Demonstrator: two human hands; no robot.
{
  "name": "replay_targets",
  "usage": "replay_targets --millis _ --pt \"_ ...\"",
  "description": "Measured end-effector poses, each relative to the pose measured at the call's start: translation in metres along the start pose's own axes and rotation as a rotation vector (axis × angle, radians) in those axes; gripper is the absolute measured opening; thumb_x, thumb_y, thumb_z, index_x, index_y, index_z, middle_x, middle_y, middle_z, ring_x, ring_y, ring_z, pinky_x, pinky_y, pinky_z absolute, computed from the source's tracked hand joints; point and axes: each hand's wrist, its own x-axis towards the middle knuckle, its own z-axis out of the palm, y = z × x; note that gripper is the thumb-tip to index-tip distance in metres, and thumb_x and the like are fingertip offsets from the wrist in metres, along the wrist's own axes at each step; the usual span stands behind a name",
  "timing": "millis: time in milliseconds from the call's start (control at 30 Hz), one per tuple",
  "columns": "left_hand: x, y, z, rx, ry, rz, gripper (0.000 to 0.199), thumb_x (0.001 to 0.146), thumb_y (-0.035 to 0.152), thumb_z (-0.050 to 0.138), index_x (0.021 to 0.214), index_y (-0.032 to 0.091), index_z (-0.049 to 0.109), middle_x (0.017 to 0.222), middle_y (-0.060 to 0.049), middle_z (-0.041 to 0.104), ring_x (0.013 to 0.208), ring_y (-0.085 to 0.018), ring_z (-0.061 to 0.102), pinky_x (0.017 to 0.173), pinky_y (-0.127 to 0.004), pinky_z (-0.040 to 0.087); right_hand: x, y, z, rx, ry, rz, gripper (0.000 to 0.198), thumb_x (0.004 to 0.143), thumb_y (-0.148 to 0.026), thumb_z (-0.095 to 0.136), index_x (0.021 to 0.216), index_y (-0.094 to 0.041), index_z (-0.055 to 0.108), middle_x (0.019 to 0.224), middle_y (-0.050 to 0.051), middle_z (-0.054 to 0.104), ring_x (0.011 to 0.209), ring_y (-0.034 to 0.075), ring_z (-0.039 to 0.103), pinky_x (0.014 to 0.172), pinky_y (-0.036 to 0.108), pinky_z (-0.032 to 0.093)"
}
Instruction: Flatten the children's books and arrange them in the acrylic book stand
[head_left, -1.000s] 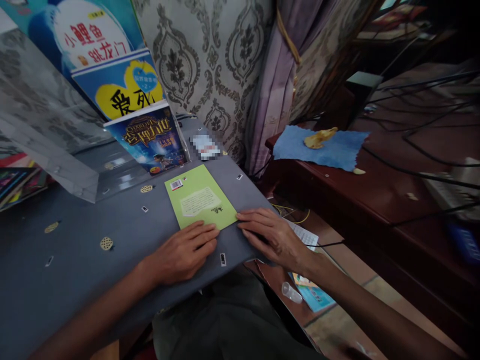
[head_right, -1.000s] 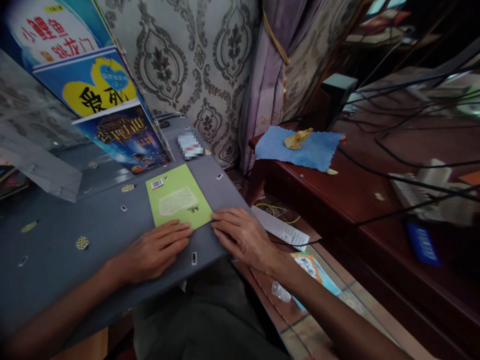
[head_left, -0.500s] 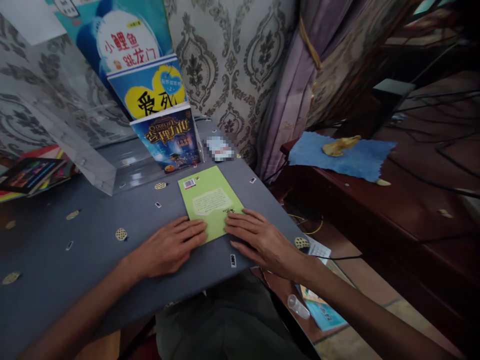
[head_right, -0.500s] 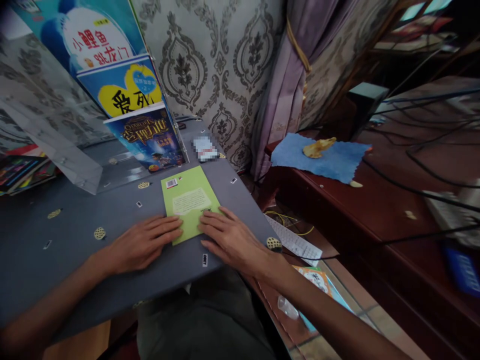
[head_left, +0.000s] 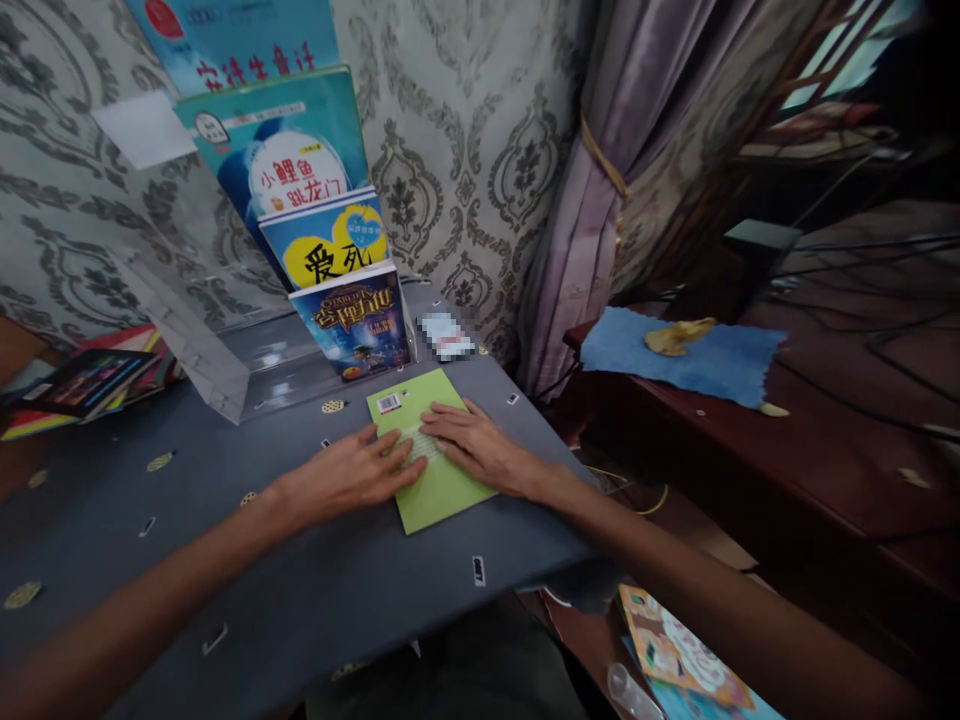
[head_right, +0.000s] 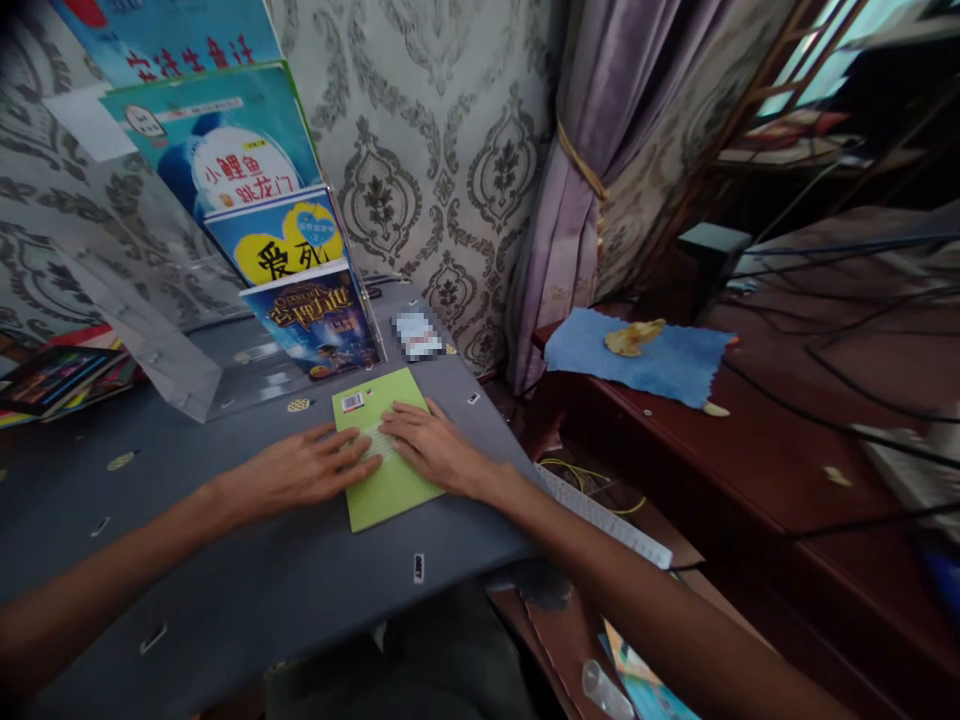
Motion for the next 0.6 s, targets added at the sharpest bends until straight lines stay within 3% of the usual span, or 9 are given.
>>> replay_targets --millis 100,200,333,400,500,600 --pt "0.006 -0.006 0.002 0.032 0.048 0.063 0.035 0.097 0.012 0.051 0.132 0.017 0.051 0.124 -0.013 0.068 0.113 -0.027 0.066 0.1 -0.042 0.047 -0.001 0.002 0.0 0.042 0.019 0.0 0.037 0.103 -0.024 0.042 0.134 -0.021 0.062 0.146 0.012 0.058 0.146 0.026 0.041 0.12 0.06 0.024" --pt "0.003 -0.007 0.014 -0.001 0.13 0.04 0.038 0.097 0.012 0.051 0.135 0.019 0.05 0.127 -0.014 0.067 0.118 -0.029 0.064 0.109 -0.049 0.042 -0.003 0.003 0.001 0.055 0.045 -0.006 0.036 0.102 -0.025 0.044 0.133 -0.022 0.062 0.144 0.012 0.06 0.145 0.026 0.042 0.119 0.061 0.025" --pt "-0.009 -0.003 0.036 -0.111 0.279 -0.098 0.039 0.099 0.01 0.044 0.137 0.013 0.049 0.131 -0.018 0.065 0.127 -0.029 0.06 0.11 -0.047 0.045 -0.006 0.005 -0.001 0.1 0.067 -0.037 0.039 0.103 -0.034 0.047 0.136 -0.021 0.06 0.143 0.012 0.06 0.143 0.027 0.045 0.119 0.062 0.026" --pt "-0.013 0.0 0.043 -0.158 0.363 -0.207 0.037 0.1 0.011 0.041 0.137 0.013 0.05 0.129 -0.017 0.068 0.129 -0.027 0.059 0.108 -0.045 0.05 -0.009 0.006 -0.007 0.169 0.091 -0.054 0.041 0.104 -0.04 0.044 0.134 -0.02 0.062 0.141 0.013 0.062 0.14 0.027 0.05 0.118 0.058 0.033" --pt "-0.014 0.006 0.045 -0.238 0.449 -0.339 0.034 0.101 0.013 0.042 0.133 0.016 0.054 0.125 -0.013 0.071 0.128 -0.024 0.061 0.105 -0.043 0.054 -0.014 0.012 -0.017 0.317 0.12 -0.034 0.044 0.106 -0.042 0.035 0.126 -0.021 0.068 0.136 0.011 0.066 0.131 0.025 0.059 0.112 0.052 0.044" --pt "-0.013 0.011 0.043 -0.294 0.508 -0.396 0.032 0.102 0.014 0.043 0.13 0.017 0.058 0.122 -0.012 0.072 0.125 -0.023 0.063 0.103 -0.041 0.056 -0.019 0.022 -0.025 0.413 0.111 -0.017 0.043 0.107 -0.041 0.034 0.126 -0.024 0.068 0.136 0.008 0.067 0.129 0.024 0.061 0.113 0.05 0.045"
